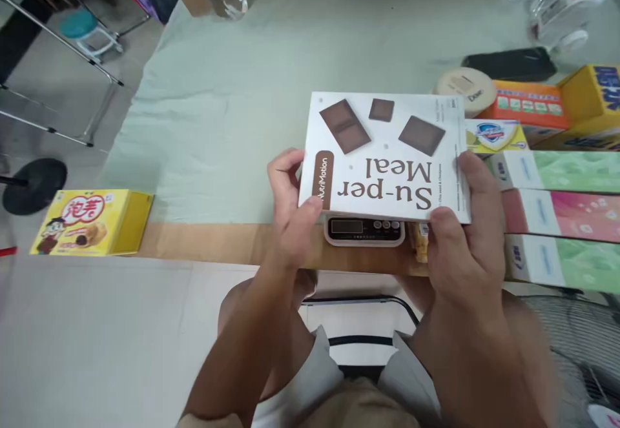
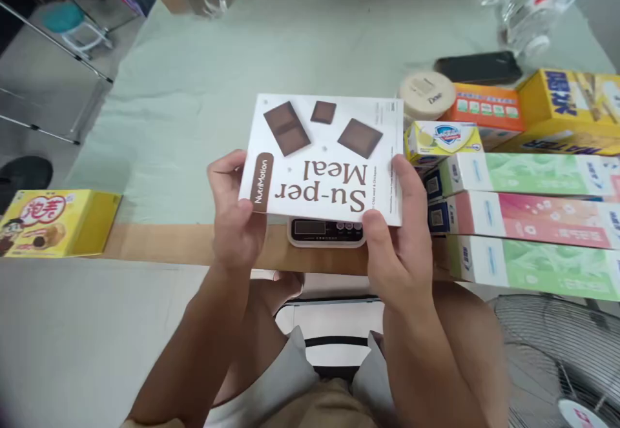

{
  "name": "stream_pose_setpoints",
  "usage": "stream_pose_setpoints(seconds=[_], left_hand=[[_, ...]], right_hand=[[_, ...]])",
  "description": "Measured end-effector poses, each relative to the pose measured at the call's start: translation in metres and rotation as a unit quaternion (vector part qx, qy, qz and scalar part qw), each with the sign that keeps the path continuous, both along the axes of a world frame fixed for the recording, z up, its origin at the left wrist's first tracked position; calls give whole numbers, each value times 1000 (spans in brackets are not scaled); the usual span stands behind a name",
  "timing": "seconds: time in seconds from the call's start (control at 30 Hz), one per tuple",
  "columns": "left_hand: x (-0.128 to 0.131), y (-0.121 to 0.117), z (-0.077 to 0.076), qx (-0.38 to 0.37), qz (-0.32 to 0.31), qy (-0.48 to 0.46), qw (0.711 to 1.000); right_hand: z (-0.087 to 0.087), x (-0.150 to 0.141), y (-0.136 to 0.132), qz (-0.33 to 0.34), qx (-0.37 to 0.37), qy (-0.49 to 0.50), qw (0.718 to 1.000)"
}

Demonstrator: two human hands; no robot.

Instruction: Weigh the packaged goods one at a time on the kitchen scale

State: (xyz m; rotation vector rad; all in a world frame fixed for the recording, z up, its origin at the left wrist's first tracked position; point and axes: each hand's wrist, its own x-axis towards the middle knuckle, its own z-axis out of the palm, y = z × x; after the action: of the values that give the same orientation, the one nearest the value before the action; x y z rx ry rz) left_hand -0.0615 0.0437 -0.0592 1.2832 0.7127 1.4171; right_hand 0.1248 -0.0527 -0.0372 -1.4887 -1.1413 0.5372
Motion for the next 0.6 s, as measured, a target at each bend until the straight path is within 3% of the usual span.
stream_pose_setpoints(seconds=[0.13, 0.2, 0.3, 0.43, 0.6], left_hand=[[2, 4, -14, -35, -16, 7, 999], [2, 7, -17, -49, 11, 16, 999], [0, 13, -18, -83, 71, 7, 994], [-1, 16, -15, -116, 69, -9, 991], [1, 16, -18, -120, 48, -2, 992]], right_hand=[[-6, 8, 10, -10, -46, -36, 998], [-8, 11, 11, -19, -53, -35, 998], [-12, 16, 10, -24, 0, 21, 999], [-17, 22, 9, -26, 64, 89, 994], [-22, 22, 9, -39, 33, 113, 992]])
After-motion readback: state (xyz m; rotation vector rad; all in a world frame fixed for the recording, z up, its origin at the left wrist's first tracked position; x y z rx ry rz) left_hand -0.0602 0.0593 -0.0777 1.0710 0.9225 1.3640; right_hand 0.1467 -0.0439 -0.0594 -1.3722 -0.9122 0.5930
